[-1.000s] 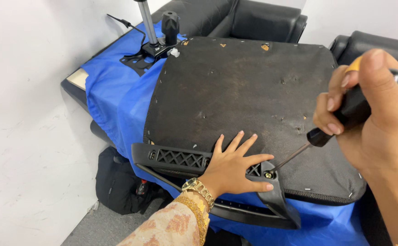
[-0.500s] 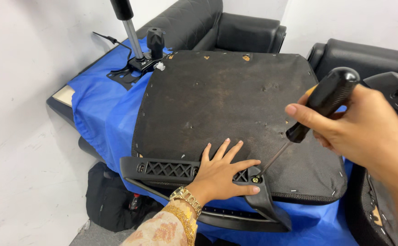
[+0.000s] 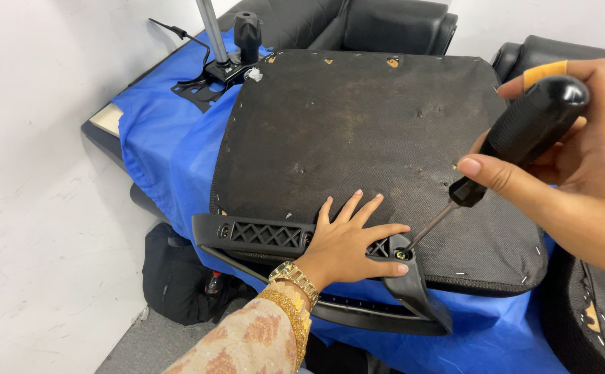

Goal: The person attaches black plastic armrests to a chair seat using a screwdriver and screws. They align each armrest, insert screws, and tighten them while the chair base with wheels remains nearby.

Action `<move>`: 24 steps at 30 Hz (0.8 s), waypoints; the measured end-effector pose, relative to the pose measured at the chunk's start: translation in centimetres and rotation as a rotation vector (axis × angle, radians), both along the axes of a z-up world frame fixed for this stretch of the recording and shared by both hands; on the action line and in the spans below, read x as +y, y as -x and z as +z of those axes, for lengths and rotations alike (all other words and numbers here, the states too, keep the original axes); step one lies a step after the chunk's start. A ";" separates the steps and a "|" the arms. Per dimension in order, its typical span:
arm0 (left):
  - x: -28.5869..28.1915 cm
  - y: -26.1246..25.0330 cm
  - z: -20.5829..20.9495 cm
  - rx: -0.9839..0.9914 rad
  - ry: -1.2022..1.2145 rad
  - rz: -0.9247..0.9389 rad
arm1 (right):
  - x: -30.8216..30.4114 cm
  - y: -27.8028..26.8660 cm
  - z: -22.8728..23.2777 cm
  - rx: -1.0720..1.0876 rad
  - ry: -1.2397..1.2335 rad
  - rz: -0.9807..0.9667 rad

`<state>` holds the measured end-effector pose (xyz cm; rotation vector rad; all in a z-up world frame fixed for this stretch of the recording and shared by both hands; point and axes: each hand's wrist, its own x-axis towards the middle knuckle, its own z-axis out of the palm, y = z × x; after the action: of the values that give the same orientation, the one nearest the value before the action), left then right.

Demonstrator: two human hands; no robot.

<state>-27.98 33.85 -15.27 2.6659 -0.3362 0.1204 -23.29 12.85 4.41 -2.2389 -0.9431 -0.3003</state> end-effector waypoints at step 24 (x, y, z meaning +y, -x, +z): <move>0.8 -2.2 1.8 0.308 0.276 0.181 | 2.2 5.4 0.1 -0.003 -0.399 -0.087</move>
<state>-25.74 34.67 -13.50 2.3878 0.0207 -0.1756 -28.68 15.06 4.49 -1.9135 -0.7153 -0.4857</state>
